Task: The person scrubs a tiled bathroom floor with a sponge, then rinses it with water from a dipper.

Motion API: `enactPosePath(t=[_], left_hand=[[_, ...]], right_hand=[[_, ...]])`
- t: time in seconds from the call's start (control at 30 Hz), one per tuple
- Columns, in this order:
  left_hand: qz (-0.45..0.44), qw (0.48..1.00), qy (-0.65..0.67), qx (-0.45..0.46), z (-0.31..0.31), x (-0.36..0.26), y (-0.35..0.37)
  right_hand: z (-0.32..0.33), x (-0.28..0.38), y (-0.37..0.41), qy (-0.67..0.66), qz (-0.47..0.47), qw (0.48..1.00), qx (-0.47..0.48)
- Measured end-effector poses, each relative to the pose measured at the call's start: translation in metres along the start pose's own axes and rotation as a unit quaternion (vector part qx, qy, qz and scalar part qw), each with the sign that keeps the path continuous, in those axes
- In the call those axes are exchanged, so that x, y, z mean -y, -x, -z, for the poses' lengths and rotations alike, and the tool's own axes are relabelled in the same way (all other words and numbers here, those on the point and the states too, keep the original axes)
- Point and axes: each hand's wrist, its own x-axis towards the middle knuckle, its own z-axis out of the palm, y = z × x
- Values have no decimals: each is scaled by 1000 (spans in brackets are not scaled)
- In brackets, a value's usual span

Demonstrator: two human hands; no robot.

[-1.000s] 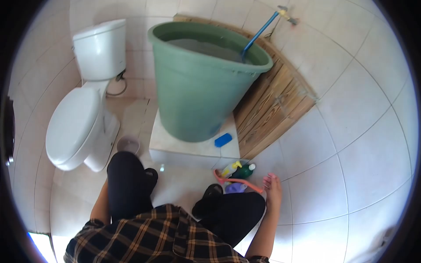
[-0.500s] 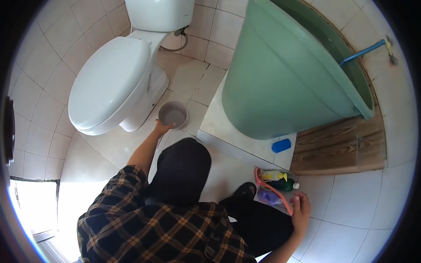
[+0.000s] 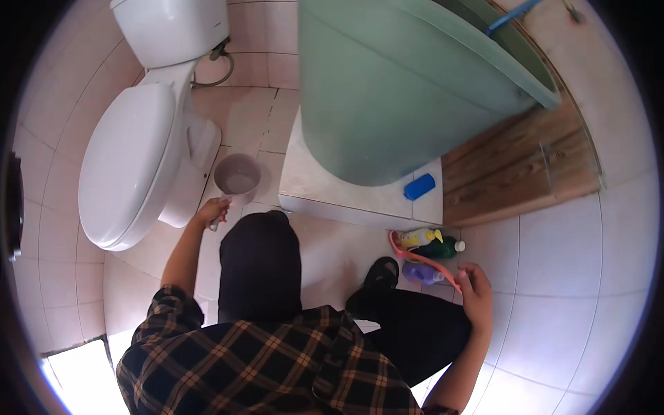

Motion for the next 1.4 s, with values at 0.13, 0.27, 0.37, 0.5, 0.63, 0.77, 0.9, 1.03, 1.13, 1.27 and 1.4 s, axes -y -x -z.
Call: enactPosePath(t=[0.13,0.27,0.37,0.5,0.63,0.77,0.9,1.03,1.13,1.27,1.4], left_hand=[[-64,994,-90,1,-9,-90,73],[-52,990,-118,64,-32,-186,153],[-81,983,-155,61,-62,-236,203],[-68,984,-121,114,-99,-262,246],[-58,980,-144,121,-139,-245,265],[-22,987,-109,118,-183,-201,255],[-34,959,-227,167,-235,-169,241],[-97,925,-329,167,-268,-149,217],[-181,873,-437,123,-292,-148,209],[-427,738,-518,68,-304,-130,172],[-299,808,-492,121,-318,-156,184]], right_hand=[[-3,3,-7,11,38,996,79],[-10,15,-35,42,59,975,212],[-35,18,-79,6,49,953,298],[-86,36,-111,-52,-20,946,318],[-156,32,-134,-269,-100,907,308],[-222,0,-143,-602,-240,734,204],[-240,-29,-129,-728,-276,606,163],[-225,-46,-121,-740,-262,612,97],[-224,-62,-123,-730,-291,615,58],[-222,-81,-128,-765,-290,572,49],[-201,-75,-136,-782,-206,582,82]])
